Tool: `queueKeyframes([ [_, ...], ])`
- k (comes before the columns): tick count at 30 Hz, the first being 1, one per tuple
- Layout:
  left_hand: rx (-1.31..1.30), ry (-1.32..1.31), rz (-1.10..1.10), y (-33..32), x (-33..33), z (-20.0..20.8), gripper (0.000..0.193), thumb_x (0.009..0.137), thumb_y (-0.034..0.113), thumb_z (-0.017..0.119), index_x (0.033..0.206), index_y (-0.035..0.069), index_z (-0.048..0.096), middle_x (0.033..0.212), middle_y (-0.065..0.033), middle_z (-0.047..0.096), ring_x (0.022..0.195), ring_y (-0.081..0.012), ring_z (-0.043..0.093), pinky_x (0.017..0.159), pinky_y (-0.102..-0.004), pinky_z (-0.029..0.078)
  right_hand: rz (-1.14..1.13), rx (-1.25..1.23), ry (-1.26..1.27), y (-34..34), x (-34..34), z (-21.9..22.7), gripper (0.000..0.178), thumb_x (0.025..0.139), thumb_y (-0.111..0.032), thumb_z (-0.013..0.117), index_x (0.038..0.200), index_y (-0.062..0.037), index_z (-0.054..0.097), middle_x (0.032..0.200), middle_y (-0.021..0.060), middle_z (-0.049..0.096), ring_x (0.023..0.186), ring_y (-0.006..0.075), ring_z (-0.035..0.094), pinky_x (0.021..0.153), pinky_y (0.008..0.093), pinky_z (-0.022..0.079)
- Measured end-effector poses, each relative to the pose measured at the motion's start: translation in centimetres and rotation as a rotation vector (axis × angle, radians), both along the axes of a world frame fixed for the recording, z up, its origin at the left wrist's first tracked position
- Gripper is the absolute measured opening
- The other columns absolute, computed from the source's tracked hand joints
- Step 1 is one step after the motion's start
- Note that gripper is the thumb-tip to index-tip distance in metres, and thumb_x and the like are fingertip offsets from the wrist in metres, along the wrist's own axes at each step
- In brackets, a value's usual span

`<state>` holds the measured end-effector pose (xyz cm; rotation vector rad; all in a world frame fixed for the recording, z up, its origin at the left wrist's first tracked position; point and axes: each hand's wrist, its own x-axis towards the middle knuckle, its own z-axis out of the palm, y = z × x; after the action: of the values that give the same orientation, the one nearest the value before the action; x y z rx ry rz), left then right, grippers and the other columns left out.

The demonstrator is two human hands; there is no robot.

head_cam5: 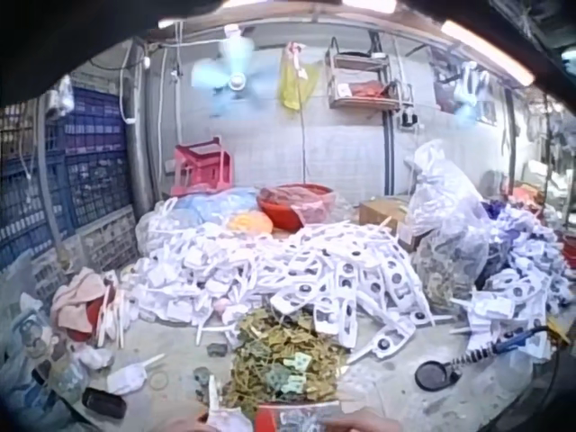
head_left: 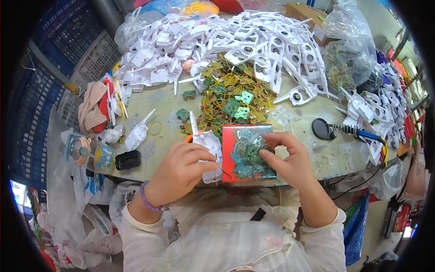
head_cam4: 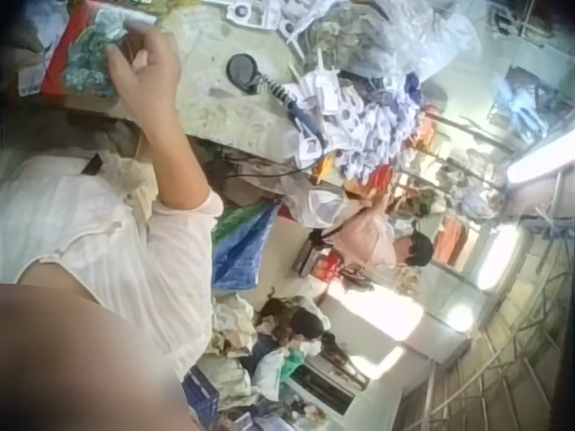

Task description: Assembling small walkie-talkie toys by soldering electronic components inside the plastic shell.

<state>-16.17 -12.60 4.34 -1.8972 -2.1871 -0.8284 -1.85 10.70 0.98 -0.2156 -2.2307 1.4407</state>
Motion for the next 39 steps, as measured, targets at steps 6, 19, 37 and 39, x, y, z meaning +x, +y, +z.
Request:
queueKeyframes([
  [6, -0.055, 0.012, -0.06, 1.4, 1.2, -0.7, 0.03, 0.067, 0.004, 0.069, 0.096, 0.01, 0.065, 0.095, -0.001, 0.062, 0.09, -0.0224, 0.057, 0.082, -0.039, 0.043, 0.019, 0.316, 0.077, -1.1, -0.7, 0.0, 0.025, 0.074, -0.009, 0.07, 0.098, -0.0042, 0.064, 0.093, 0.0082, 0.062, 0.087, 0.0285, 0.055, 0.081, 0.038, 0.043],
  [19, 0.062, -0.314, -0.081, 2.4, 0.0, -1.6, 0.012, 0.071, 0.011, 0.074, 0.081, 0.008, 0.068, 0.079, -0.0031, 0.064, 0.073, -0.0224, 0.059, 0.068, -0.0356, 0.045, -0.243, 0.572, 0.493, -2.5, 1.9, -1.6, 0.034, 0.067, 0.001, 0.07, 0.099, -0.0071, 0.062, 0.108, 0.0126, 0.055, 0.099, 0.0306, 0.052, 0.083, 0.0403, 0.044],
  [37, 0.057, -0.3, 0.006, 3.0, 1.2, -1.3, 0.015, 0.071, 0.012, 0.075, 0.084, 0.01, 0.068, 0.079, -0.0017, 0.066, 0.073, -0.0198, 0.06, 0.073, -0.0329, 0.041, -0.223, 0.642, 0.183, -5.7, 0.7, -0.9, 0.017, 0.065, -0.013, 0.074, 0.079, -0.0109, 0.065, 0.11, 0.006, 0.057, 0.11, 0.0312, 0.048, 0.095, 0.05, 0.032],
  [39, 0.051, -0.451, 0.087, 2.6, 1.3, -1.2, 0.016, 0.072, 0.012, 0.075, 0.085, 0.009, 0.068, 0.077, -0.0019, 0.067, 0.072, -0.0188, 0.06, 0.071, -0.0322, 0.041, -0.244, 0.666, 0.197, -5.9, 0.7, -0.7, 0.018, 0.063, -0.012, 0.073, 0.079, -0.0109, 0.064, 0.109, 0.0059, 0.058, 0.11, 0.0314, 0.049, 0.094, 0.0504, 0.033],
])
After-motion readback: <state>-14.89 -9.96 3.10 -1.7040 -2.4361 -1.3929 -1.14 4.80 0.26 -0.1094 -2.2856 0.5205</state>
